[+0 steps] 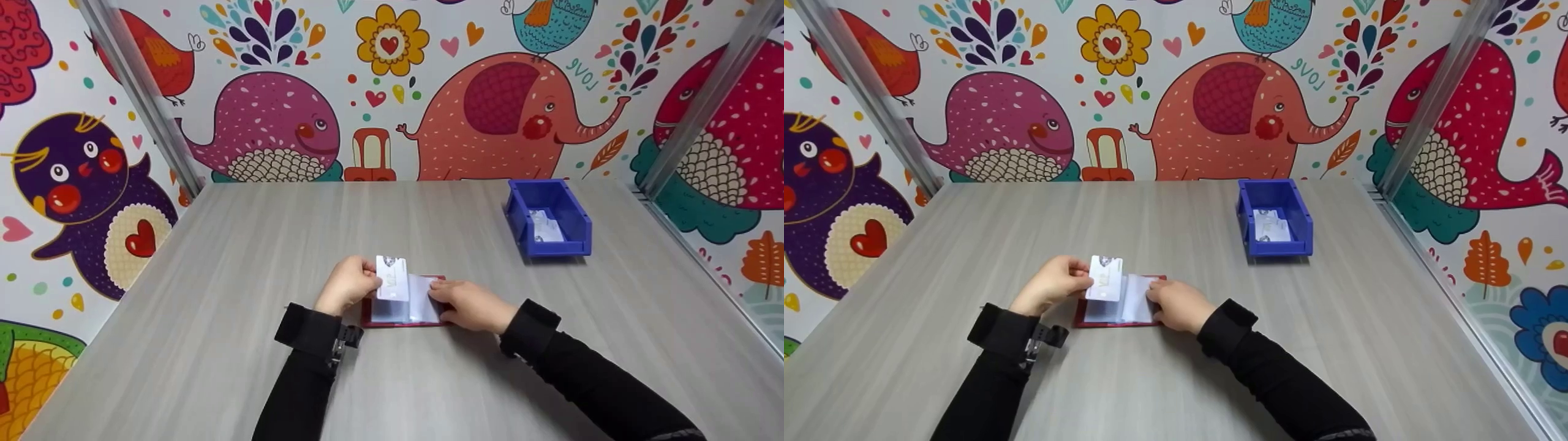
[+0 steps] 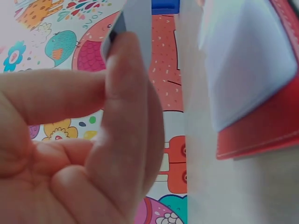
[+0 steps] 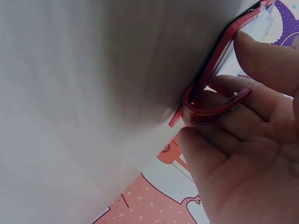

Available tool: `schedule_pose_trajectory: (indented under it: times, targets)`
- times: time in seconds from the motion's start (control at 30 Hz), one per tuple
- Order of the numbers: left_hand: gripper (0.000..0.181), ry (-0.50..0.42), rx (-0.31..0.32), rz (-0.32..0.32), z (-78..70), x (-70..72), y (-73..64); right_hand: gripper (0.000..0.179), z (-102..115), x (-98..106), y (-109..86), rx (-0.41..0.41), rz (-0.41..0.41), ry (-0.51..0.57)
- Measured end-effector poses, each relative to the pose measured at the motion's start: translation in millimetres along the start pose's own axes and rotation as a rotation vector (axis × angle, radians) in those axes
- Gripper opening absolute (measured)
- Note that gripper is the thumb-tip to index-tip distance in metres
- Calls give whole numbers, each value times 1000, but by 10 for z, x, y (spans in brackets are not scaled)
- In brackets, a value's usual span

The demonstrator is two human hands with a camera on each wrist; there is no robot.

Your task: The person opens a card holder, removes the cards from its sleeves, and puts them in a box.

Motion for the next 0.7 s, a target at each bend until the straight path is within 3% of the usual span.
schedule_pose_trajectory:
  times: [0.23,0.7]
  targets:
    - [19,-35,-15,4,-67,20,-32,40,-16,2,-7,42,-35,-10]
    - [24,9,-84,-37,-155,48,-98,39,-50,15,-20,56,-40,3]
Point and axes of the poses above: each hand's wrist, its own y-axis towards the middle knuckle, its own x-axis out of the back of the hand, z = x × y, the point moved 1 cm from there along y, towards the middle knuckle, and after that the axes turned 13 degrees about z, right-handed, at the moved point
